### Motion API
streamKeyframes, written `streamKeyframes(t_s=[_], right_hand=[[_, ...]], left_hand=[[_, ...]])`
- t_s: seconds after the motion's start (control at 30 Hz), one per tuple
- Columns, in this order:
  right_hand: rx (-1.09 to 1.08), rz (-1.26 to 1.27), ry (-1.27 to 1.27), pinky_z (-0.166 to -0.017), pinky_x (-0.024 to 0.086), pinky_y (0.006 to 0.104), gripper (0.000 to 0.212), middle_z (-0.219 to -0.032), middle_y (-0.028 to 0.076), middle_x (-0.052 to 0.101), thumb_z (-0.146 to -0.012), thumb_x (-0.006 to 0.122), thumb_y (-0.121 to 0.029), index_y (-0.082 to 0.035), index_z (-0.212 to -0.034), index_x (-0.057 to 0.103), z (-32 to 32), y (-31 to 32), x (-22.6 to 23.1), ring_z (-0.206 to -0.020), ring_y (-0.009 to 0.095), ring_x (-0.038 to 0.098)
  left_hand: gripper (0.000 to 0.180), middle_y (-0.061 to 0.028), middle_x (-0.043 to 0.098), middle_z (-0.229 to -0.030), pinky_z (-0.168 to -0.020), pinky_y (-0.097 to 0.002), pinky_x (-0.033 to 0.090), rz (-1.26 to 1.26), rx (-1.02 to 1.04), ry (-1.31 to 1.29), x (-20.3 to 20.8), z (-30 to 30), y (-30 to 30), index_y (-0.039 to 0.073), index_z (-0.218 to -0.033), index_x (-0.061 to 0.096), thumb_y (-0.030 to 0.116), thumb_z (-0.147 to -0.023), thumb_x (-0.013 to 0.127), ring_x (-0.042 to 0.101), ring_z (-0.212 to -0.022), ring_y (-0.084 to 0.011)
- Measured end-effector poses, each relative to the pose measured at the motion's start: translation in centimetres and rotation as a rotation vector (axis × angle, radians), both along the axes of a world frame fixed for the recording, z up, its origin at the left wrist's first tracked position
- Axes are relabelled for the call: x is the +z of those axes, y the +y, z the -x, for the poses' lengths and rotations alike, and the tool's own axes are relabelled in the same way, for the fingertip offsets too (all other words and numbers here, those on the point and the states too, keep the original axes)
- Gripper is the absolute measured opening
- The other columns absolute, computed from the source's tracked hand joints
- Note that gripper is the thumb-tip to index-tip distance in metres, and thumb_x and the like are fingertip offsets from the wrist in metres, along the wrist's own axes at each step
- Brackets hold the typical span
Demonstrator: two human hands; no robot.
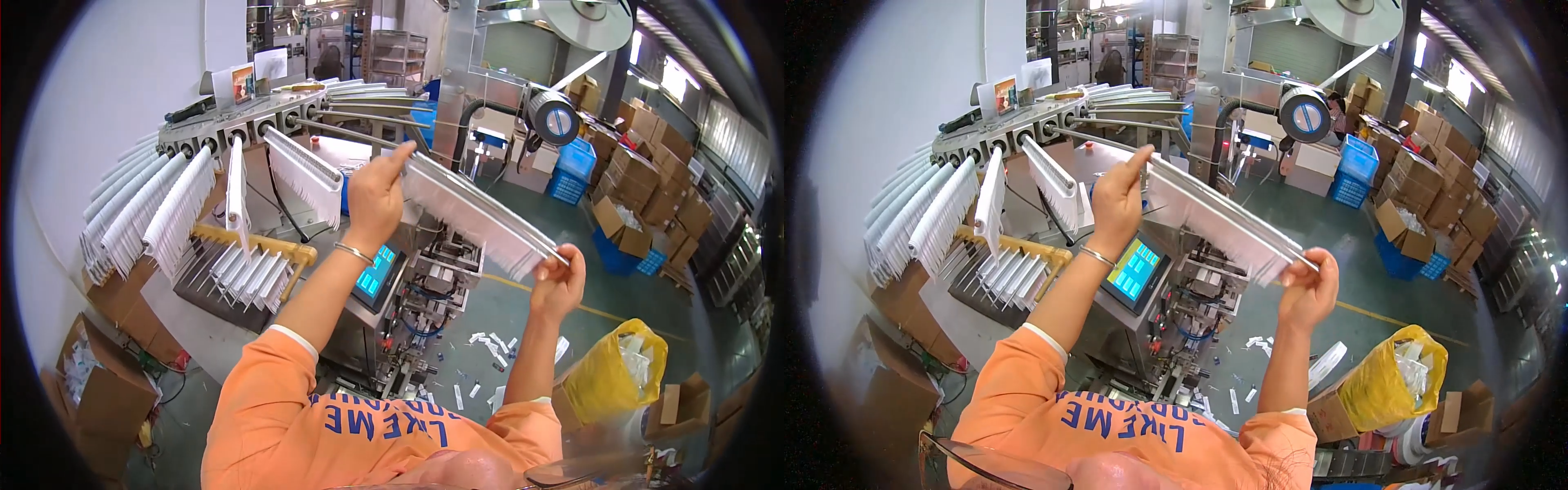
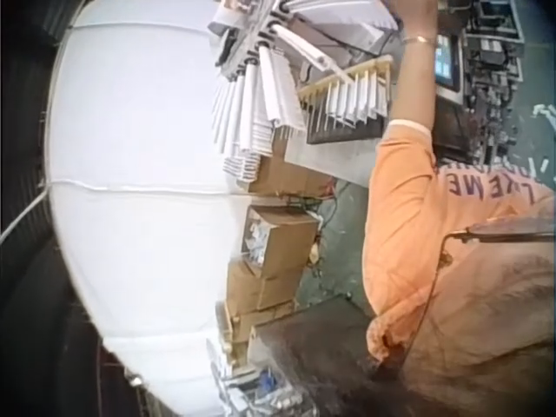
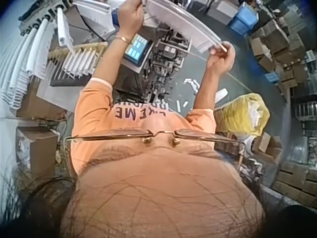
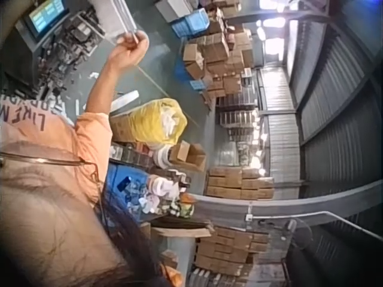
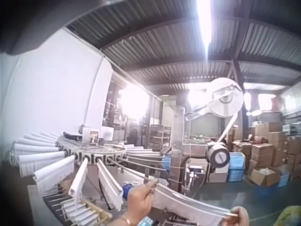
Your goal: Loading rectangular white components into a rotating assembly machine and monitoring the process.
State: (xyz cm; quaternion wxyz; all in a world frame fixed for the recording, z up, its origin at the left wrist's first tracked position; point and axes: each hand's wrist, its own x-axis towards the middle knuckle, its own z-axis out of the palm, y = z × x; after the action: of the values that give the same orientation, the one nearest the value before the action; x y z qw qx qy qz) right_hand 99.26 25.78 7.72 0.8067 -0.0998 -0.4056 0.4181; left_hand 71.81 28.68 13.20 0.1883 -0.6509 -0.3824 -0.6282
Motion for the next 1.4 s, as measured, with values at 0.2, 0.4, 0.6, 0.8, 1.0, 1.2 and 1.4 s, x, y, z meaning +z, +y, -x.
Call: streamKeyframes(t_s=[0.2,0.4,0.6,0.8,1.0,1.2,1.4], right_hand=[[0.141,-0.06,-0.074,-0.05,0.037,0.0261,0.029,-0.061,0.007,0.056,-0.091,0.039,-0.026,-0.002,-0.09,0.054,2.5,1.7,2.8,-0.05,0.014,0.047],[0.212,-0.063,-0.243,-0.055,0.04,0.0202,0.021,-0.073,0.006,0.056,-0.09,0.049,-0.018,0.0,-0.1,0.052,8.0,2.9,5.9,-0.06,0.01,0.05],[0.275,-0.109,-0.324,-0.054,0.04,0.0181,0.021,-0.077,0.004,0.058,-0.091,0.048,-0.024,-0.004,-0.097,0.054,16.9,6.1,6.3,-0.061,0.006,0.05],[0.08,-0.087,-0.329,-0.049,0.035,0.0162,0.026,-0.068,-0.001,0.054,-0.091,0.048,-0.03,-0.006,-0.087,0.058,18.2,7.2,5.9,-0.058,0.003,0.047],[0.121,-0.082,-0.173,-0.042,0.025,0.0183,0.034,-0.055,-0.004,0.041,-0.093,0.041,-0.033,-0.009,-0.073,0.054,17.7,7.2,5.8,-0.047,0.003,0.034],[0.033,-0.151,-0.294,-0.043,0.026,0.0204,0.038,-0.053,-0.003,0.038,-0.093,0.039,-0.036,-0.009,-0.067,0.046,19.5,7.3,5.9,-0.046,0.006,0.033],[-0.098,-0.162,-0.406,-0.044,0.024,0.02,0.038,-0.054,-0.003,0.037,-0.092,0.043,-0.034,-0.008,-0.064,0.046,20.3,6.8,6.1,-0.048,0.005,0.032]], left_hand=[[0.03,-0.0117,0.051,-0.068,-0.063,-0.0383,0.04,-0.095,0.079,-0.035,1.3,2.6,0.8,0.007,-0.101,0.06,-0.001,-0.076,0.048,0.051,-0.065,-0.0294],[0.039,-0.0125,0.049,-0.089,-0.075,-0.0388,0.036,0.012,0.179,0.069,-2.7,0.3,-3.0,0.003,-0.116,0.047,0.004,-0.077,0.049,0.047,-0.084,-0.0302],[0.038,-0.0115,0.05,-0.083,-0.07,-0.0378,0.037,0.139,-0.117,0.35,-5.6,0.2,-9.8,0.004,-0.109,0.054,0.002,-0.071,0.055,0.048,-0.077,-0.0291],[0.031,-0.0046,0.048,-0.066,-0.047,-0.0319,0.035,0.177,-0.379,0.658,-7.5,6.5,-17.1,0.007,-0.092,0.062,0.001,-0.062,0.06,0.046,-0.054,-0.0219],[0.022,-0.0069,0.054,-0.066,-0.049,-0.0331,0.039,0.41,-0.186,0.406,-11.6,13.5,-23.4,0.006,-0.085,0.063,0.001,-0.064,0.059,0.052,-0.056,-0.0237],[0.012,-0.0104,0.056,-0.069,-0.054,-0.0355,0.044,0.596,0.126,0.055,-16.2,19.5,-28.0,0.006,-0.081,0.063,0.003,-0.071,0.057,0.055,-0.061,-0.0288],[0.009,-0.0097,0.056,-0.068,-0.055,-0.0344,0.044,0.641,0.203,-0.006,-18.3,21.2,-28.7,0.006,-0.078,0.062,0.004,-0.071,0.057,0.055,-0.061,-0.0285]])
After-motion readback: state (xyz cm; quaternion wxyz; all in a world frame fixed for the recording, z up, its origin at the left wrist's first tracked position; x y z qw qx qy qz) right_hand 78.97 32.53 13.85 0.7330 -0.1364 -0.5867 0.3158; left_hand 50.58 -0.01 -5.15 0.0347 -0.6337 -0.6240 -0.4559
